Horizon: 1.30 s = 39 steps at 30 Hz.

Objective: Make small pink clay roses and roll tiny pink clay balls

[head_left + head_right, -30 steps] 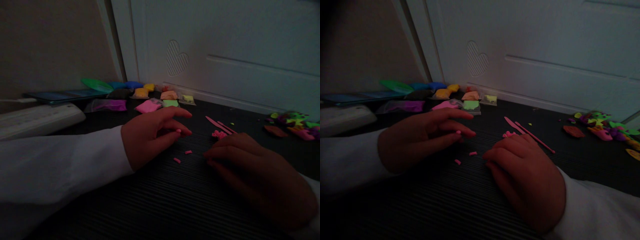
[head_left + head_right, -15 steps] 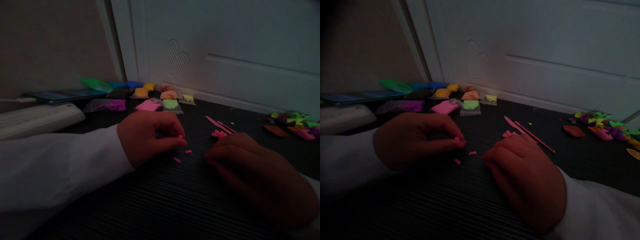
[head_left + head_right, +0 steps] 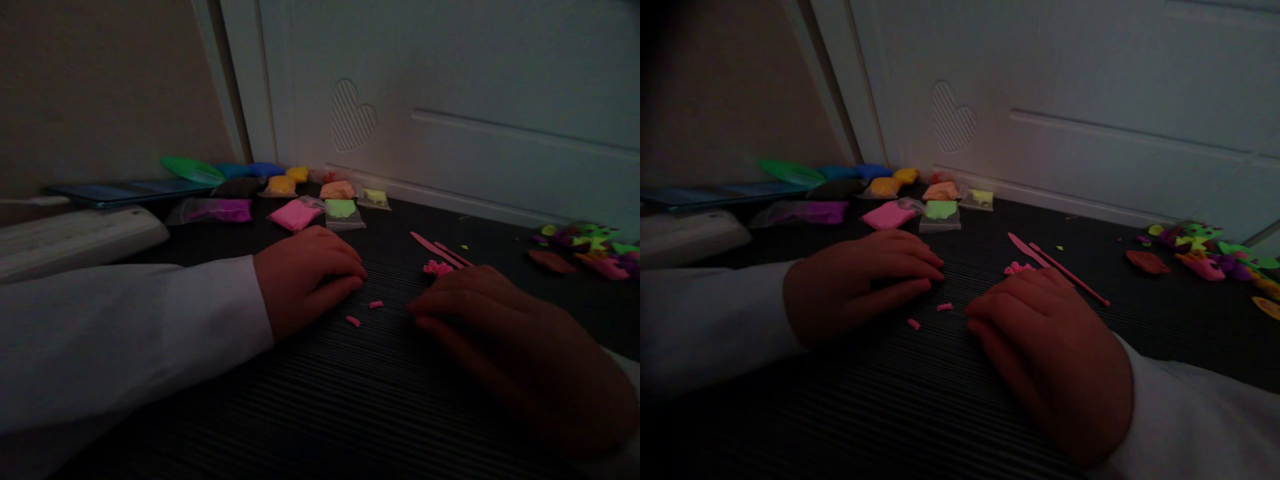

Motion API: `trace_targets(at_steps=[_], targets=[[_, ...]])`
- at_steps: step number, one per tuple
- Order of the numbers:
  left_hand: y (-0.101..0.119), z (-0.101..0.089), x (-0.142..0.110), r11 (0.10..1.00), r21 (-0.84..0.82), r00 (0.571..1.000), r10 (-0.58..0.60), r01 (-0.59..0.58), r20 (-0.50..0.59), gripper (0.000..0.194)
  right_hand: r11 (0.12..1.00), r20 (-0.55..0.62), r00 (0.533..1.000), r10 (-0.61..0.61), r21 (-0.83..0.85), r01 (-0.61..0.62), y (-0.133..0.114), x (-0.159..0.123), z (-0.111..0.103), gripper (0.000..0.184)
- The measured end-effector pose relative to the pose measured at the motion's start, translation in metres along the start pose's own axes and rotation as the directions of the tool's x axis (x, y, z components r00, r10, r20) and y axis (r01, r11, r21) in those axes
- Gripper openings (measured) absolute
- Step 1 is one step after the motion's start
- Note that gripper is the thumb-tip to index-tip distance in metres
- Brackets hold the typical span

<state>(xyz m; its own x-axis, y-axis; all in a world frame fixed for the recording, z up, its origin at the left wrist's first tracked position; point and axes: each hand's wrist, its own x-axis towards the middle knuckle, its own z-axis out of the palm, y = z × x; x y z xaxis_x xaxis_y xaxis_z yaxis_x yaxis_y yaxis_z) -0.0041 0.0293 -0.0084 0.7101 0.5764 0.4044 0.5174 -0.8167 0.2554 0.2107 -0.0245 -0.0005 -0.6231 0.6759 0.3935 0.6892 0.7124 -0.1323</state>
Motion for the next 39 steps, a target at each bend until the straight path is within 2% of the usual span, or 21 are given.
trace_targets(at_steps=[5, 13, 21, 24, 27, 29, 35, 37, 39], targets=[[-0.003, 0.004, -0.002, 1.0, 0.022, 1.0, 0.012, -0.012, 0.005, 0.026, 0.998, -0.004, 0.998, 0.056, 0.008, -0.056, 0.0, 0.0, 0.001, 0.009], [-0.001, 0.004, -0.004, 1.0, -0.013, 1.0, -0.009, 0.009, 0.012, 0.032, 0.999, -0.032, 0.999, -0.038, -0.017, 0.037, 0.002, -0.003, 0.002, 0.026], [0.001, 0.0, -0.003, 0.993, -0.033, 0.994, -0.112, 0.112, -0.007, 0.03, 0.998, -0.003, 0.999, 0.043, 0.042, -0.043, -0.001, -0.002, 0.0, 0.004], [0.003, 0.0, -0.002, 0.99, 0.0, 0.99, -0.141, 0.141, -0.017, 0.028, 0.998, -0.024, 0.998, 0.057, 0.039, -0.056, 0.0, -0.001, 0.001, 0.005], [0.005, -0.001, -0.002, 0.986, 0.021, 0.986, -0.166, 0.166, -0.027, 0.026, 0.999, -0.023, 1.0, -0.005, 0.032, 0.006, 0.001, -0.002, 0.0, 0.015], [0.006, -0.002, -0.001, 0.985, 0.029, 0.985, -0.169, 0.17, -0.024, 0.024, 0.998, -0.018, 1.0, -0.016, 0.053, 0.017, 0.001, -0.003, 0.0, 0.013], [0.007, -0.002, -0.001, 0.982, 0.025, 0.982, -0.184, 0.185, -0.035, 0.021, 0.995, -0.029, 0.998, 0.055, 0.083, -0.052, -0.004, -0.003, 0.0, 0.01], [0.008, -0.002, -0.001, 0.98, 0.019, 0.98, -0.195, 0.196, -0.03, 0.021, 0.998, -0.035, 0.999, 0.037, 0.053, -0.036, -0.003, -0.002, 0.0, 0.003], [0.008, -0.002, -0.001, 0.979, 0.012, 0.979, -0.203, 0.203, -0.022, 0.021, 0.999, -0.034, 0.999, 0.001, 0.032, 0.0, -0.002, -0.003, -0.001, 0.008]])
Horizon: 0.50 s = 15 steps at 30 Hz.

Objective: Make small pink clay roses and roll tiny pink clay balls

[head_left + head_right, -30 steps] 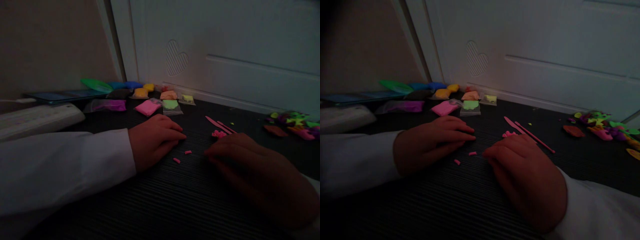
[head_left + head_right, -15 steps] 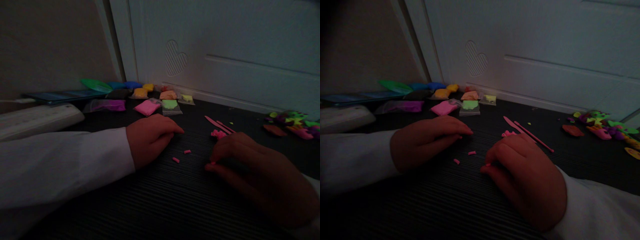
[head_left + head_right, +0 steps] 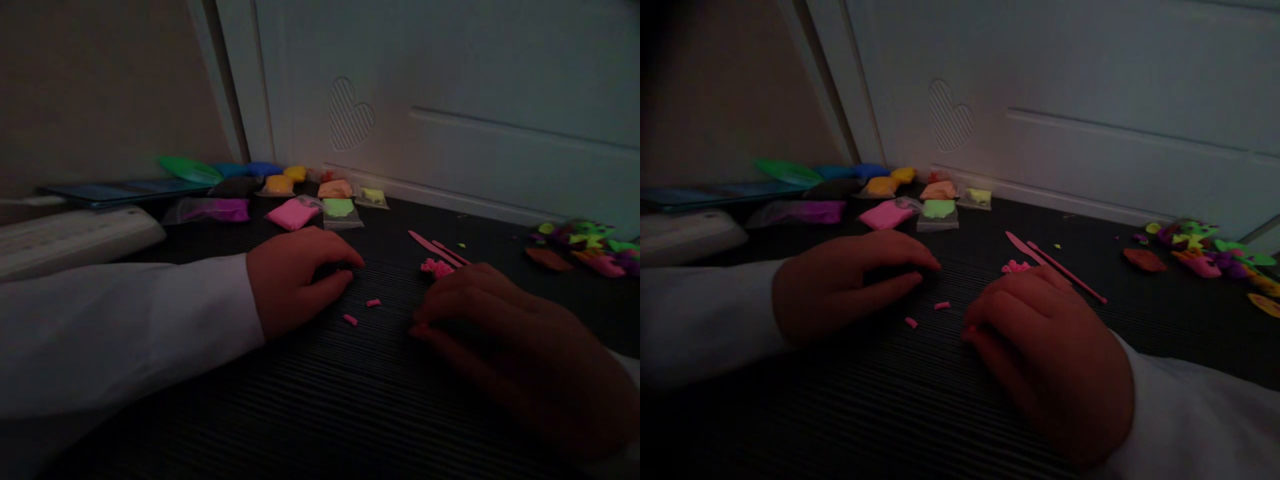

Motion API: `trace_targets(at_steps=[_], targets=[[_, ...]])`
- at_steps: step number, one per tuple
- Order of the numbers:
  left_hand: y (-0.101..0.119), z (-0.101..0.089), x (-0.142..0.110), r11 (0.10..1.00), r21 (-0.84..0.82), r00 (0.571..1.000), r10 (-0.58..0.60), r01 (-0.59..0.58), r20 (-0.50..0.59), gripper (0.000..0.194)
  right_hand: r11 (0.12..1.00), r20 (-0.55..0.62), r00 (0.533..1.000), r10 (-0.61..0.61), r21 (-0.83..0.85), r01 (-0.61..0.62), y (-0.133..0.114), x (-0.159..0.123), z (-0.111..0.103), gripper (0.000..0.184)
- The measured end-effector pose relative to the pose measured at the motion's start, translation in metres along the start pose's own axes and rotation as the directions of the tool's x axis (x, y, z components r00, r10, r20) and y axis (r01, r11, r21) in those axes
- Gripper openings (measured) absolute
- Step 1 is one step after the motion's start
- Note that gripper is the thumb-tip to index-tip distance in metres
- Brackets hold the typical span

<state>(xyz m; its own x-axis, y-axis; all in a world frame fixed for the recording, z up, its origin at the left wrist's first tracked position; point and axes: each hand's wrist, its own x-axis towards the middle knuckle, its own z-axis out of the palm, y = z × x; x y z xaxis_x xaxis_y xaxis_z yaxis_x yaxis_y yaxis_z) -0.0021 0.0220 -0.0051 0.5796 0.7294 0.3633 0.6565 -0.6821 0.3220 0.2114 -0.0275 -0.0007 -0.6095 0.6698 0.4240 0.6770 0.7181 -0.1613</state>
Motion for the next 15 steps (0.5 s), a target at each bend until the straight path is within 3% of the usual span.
trace_targets(at_steps=[7, 15], targets=[[0.0002, -0.0002, 0.0, 1.0, -0.001, 1.0, -0.011, 0.011, 0.012, 0.022, 0.998, 0.015, 0.998, -0.062, -0.032, 0.063, 0.0038, -0.0015, -0.0009, 0.025], [0.0028, -0.0021, -0.0004, 0.993, -0.094, 0.997, 0.074, -0.074, -0.001, 0.02, 0.999, 0.028, 1.0, -0.002, 0.034, 0.001, 0.0019, 0.0004, 0.0012, 0.006]])
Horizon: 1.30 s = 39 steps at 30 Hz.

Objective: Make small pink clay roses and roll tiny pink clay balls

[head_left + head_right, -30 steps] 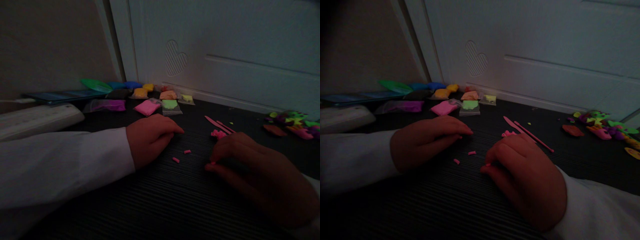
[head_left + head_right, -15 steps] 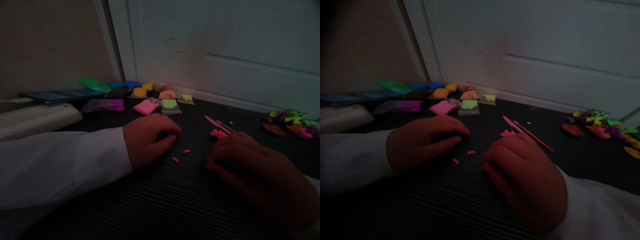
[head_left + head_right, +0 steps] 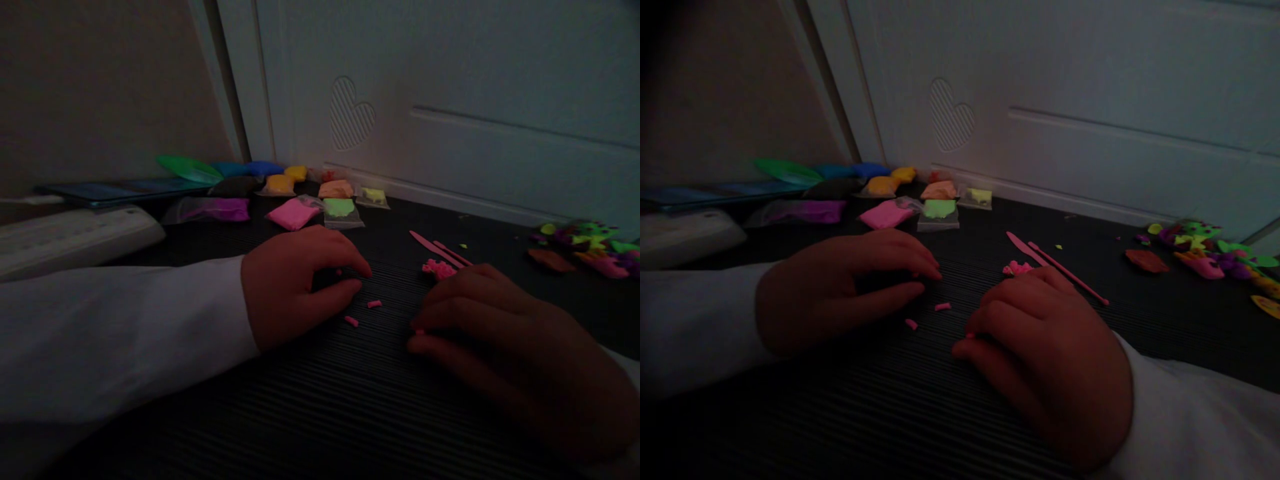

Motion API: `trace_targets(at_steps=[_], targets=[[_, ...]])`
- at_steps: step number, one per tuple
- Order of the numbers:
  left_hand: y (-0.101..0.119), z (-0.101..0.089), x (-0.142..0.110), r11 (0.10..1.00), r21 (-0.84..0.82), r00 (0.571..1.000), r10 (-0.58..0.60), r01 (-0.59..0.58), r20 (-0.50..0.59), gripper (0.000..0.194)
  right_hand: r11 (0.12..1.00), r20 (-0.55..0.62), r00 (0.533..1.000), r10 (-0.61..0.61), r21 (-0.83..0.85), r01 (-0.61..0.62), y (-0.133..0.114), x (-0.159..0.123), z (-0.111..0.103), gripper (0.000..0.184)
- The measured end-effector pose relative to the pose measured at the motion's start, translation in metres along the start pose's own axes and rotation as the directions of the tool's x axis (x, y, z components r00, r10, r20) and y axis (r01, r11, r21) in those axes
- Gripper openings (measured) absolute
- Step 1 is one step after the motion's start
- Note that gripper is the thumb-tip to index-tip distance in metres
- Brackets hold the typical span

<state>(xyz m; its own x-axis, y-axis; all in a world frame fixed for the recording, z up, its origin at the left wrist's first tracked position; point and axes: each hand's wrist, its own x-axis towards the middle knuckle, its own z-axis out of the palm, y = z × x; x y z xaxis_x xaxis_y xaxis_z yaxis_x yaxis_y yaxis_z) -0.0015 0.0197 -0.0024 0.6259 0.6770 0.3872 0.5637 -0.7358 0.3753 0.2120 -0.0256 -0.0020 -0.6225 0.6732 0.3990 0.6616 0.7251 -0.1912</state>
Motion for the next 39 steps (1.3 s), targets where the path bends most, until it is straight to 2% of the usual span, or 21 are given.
trace_targets(at_steps=[7, 14, 23, 32, 35, 39], targets=[[-0.003, 0.001, -0.001, 0.997, -0.053, 0.999, 0.051, -0.051, 0.004, 0.015, 0.999, 0.017, 0.999, 0.029, -0.041, -0.029, 0.001, 0.002, 0.005, 0.014], [-0.008, 0.007, 0.003, 0.989, -0.029, 0.988, 0.146, -0.145, 0.049, 0.022, 0.994, -0.009, 0.997, 0.074, -0.079, -0.075, -0.003, 0.004, 0.006, 0.017], [-0.004, 0.006, 0.008, 0.984, 0.007, 0.979, 0.174, -0.176, 0.107, 0.016, 0.992, -0.043, 0.999, 0.027, -0.122, -0.032, -0.004, 0.001, 0.005, 0.021], [-0.004, 0.004, 0.007, 0.983, -0.125, 0.991, 0.132, -0.131, 0.001, 0.009, 0.993, -0.04, 0.999, 0.025, -0.114, -0.029, -0.005, 0.001, 0.004, 0.021], [-0.002, 0.001, 0.006, 0.988, -0.15, 0.999, 0.042, -0.042, -0.004, 0.008, 0.994, -0.036, 0.999, 0.027, -0.102, -0.031, -0.005, 0.001, 0.004, 0.021], [0.003, -0.002, 0.005, 0.969, -0.23, 0.996, -0.082, 0.09, 0.044, 0.008, 0.997, -0.05, 0.998, 0.025, -0.077, -0.029, -0.004, 0.0, 0.004, 0.021]])
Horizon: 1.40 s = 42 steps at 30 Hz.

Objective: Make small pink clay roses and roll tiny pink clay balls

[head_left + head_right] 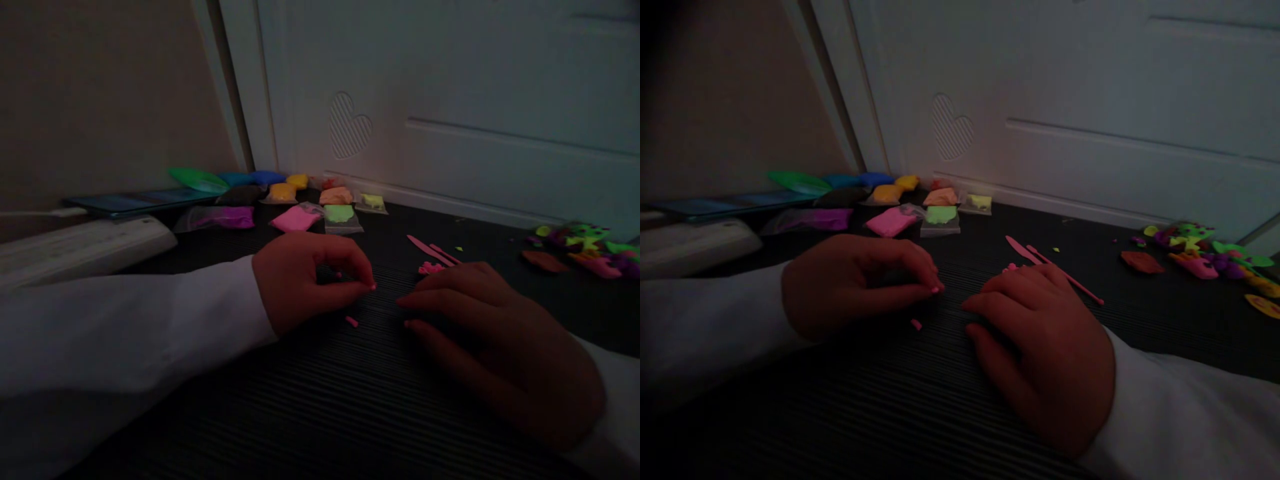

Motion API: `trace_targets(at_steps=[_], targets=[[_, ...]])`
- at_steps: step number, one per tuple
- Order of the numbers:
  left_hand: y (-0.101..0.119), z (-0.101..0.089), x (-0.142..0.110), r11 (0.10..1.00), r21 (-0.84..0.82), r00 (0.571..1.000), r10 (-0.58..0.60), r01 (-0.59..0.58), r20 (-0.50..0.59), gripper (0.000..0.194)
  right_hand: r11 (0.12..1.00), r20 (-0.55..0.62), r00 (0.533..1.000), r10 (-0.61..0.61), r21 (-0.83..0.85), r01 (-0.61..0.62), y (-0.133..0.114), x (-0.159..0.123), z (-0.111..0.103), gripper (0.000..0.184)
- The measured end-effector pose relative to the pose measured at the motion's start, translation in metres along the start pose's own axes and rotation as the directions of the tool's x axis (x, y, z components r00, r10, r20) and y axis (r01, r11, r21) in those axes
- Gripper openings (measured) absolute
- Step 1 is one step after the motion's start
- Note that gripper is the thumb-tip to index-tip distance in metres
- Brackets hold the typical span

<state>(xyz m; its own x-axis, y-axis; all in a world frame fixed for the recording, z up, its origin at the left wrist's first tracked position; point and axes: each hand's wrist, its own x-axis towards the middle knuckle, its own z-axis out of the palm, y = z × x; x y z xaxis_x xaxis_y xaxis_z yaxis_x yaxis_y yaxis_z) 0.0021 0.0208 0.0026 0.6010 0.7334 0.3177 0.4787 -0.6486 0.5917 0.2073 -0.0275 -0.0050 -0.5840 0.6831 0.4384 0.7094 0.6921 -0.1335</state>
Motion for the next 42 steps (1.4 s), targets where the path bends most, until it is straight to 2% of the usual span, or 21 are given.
trace_targets(at_steps=[6, 9, 15, 18, 29, 37, 42], targets=[[0.0019, 0.0005, -0.0004, 0.998, 0.021, 0.992, 0.068, -0.066, -0.108, 0.018, 1.0, 0.001, 1.0, 0.01, 0.006, -0.01, 0.0002, -0.0005, 0.0006, 0.024], [0.002, 0.0001, -0.0005, 0.996, 0.005, 0.992, 0.093, -0.093, -0.081, 0.014, 1.0, 0.008, 1.0, 0.005, 0.012, -0.005, 0.0001, -0.0004, 0.0001, 0.024], [0.0049, -0.0017, -0.001, 1.0, 0.02, 0.996, -0.005, 0.007, -0.086, 0.008, 1.0, 0.018, 1.0, -0.006, 0.021, 0.005, 0.0002, -0.0001, -0.0009, 0.022], [0.0059, -0.0017, -0.0014, 0.999, 0.024, 0.996, -0.019, 0.021, -0.085, 0.008, 1.0, 0.025, 1.0, -0.008, 0.027, 0.007, 0.0008, -0.0003, -0.0007, 0.02], [0.0023, 0.0005, -0.0044, 0.997, 0.015, 0.993, 0.079, -0.078, -0.086, 0.013, 0.999, 0.012, 1.0, 0.008, 0.051, -0.009, 0.0005, -0.0011, 0.0008, 0.019], [0.0038, 0.0015, -0.0053, 0.995, 0.096, 0.989, 0.024, -0.01, -0.143, 0.013, 0.999, 0.018, 1.0, 0.016, 0.035, -0.016, 0.0005, -0.0009, 0.0005, 0.018], [0.0028, 0.0025, -0.0059, 0.996, 0.086, 0.988, 0.049, -0.037, -0.146, 0.016, 0.999, 0.019, 1.0, 0.015, 0.051, -0.016, 0.001, -0.001, 0.0013, 0.019]])
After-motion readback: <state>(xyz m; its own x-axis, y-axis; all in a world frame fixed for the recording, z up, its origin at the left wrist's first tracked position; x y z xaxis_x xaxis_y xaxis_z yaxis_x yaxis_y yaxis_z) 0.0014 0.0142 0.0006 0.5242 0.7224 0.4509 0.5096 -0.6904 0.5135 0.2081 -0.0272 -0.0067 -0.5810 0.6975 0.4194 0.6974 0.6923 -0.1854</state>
